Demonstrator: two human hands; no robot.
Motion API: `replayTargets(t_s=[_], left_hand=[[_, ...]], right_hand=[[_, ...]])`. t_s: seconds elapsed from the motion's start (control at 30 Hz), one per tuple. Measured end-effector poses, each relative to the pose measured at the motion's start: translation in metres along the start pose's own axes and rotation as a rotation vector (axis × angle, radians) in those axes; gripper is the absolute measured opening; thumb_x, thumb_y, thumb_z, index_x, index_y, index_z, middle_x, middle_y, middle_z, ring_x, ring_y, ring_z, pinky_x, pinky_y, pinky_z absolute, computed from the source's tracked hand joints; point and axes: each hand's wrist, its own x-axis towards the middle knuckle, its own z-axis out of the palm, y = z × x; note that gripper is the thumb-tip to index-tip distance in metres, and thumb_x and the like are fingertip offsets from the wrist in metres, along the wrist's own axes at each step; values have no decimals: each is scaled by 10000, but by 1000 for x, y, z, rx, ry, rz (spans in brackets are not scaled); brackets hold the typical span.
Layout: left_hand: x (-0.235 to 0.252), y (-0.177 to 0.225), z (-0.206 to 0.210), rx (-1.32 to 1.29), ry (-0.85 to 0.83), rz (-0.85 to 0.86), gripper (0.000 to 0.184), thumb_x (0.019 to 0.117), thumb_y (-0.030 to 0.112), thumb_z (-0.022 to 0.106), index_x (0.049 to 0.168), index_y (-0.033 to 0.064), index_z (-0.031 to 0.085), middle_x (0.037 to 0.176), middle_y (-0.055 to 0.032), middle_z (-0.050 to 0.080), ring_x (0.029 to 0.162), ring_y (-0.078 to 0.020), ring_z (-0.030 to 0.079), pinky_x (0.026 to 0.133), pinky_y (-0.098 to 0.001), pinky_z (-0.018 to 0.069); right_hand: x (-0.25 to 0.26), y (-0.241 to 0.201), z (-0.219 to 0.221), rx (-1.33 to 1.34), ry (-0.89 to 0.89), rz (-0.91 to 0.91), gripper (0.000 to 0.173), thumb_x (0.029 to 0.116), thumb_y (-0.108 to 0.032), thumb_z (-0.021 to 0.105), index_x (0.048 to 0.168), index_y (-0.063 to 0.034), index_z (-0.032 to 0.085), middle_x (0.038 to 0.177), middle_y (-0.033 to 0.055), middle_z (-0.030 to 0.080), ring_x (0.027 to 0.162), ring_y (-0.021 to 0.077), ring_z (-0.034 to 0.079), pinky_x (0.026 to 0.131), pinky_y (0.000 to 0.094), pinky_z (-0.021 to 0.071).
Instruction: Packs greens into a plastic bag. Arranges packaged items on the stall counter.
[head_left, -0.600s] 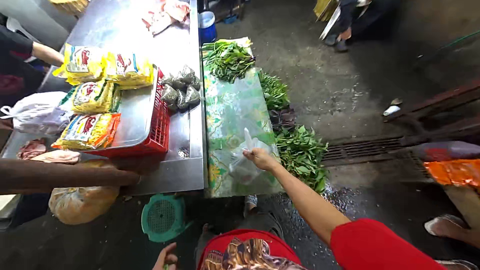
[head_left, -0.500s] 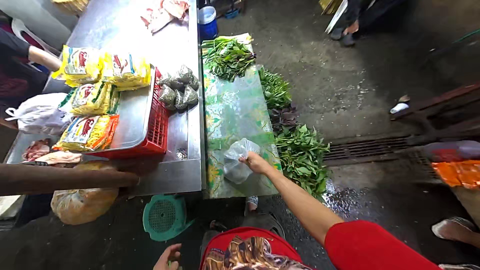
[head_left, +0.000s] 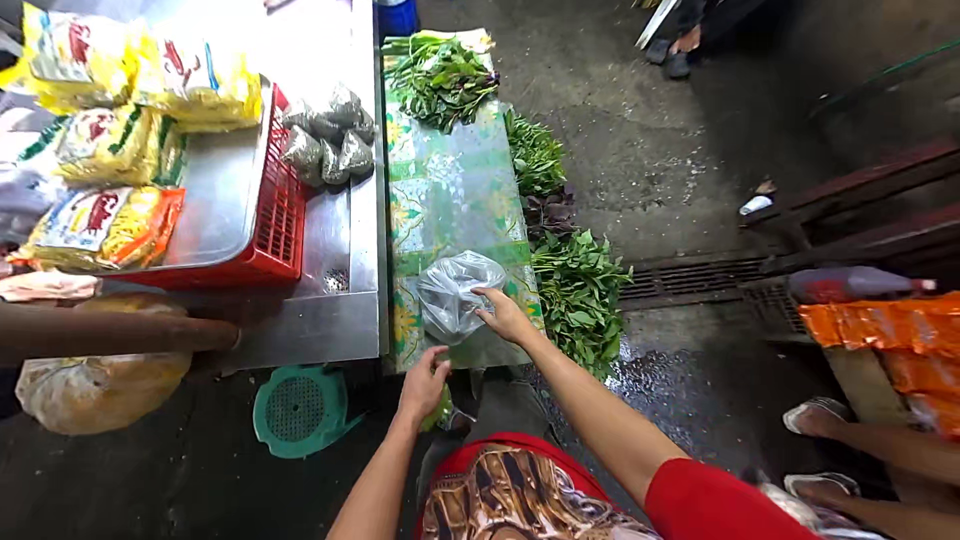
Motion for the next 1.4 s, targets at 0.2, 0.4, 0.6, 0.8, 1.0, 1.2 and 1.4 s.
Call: replayTargets(t_s=[0.2,0.4,0.6,0.8,1.0,1.2,1.4], left_hand=[[79,50,-11,136,128,-69,443,1076,191,470,1518,175,500,1300,-149,666,1183,-287,652,1047,-492,503],[144,60,-12,411,-13,1,354,1081,220,464,1383,121,618,1323,-169,649,1232,-333,631,1056,-536,489],[160,94,-29,577,-81,-27,361,1103,298,416,1297,125,666,1215,-172,705,1180,-364,660,996,-586,499],[163,90,-13,363,-51,-135,337,1086,272,465,1294,122,685,1246,-141,706,1211,-310,652,1068,-541,474],[146,78,-1,44,100,-117,361,1044,196,512,1379,113,617,1210,-81,723,1127,-193,688,1030,-430,526],[136,74,23,-110,147,-174,502,990,232,651,1452,99,508,1196,-90,712,1070,-204,696,961,-417,556],[138,88,10,9,122,-180,367,1020,198,606,1367,83,575,1048,-97,716,970,-224,698,922,-438,555]], right_hand=[[36,-9,12,-83,-16,27,372,1030,-284,594,1326,-72,668,1328,142,658,1265,276,610,1129,440,451],[44,5,2,100,90,-224,220,1010,-158,606,1062,9,741,1030,140,734,996,231,709,958,390,566],[42,23,-49,130,-38,-200,233,1029,-155,559,1066,16,713,1002,138,727,953,217,710,913,393,576],[62,30,-69,277,-195,-55,276,1033,-212,589,1179,-1,693,1073,121,727,957,150,703,909,332,575],[89,24,-61,108,-408,-138,365,988,-238,672,1326,-101,671,1222,140,662,949,206,660,866,365,561],[100,14,-56,-94,-505,-243,239,1020,-177,593,1164,-16,697,1207,185,673,1135,313,656,1027,467,512],[99,16,-55,-122,-435,-312,220,1011,-172,576,1091,-36,730,1091,153,723,1104,314,677,992,487,527]])
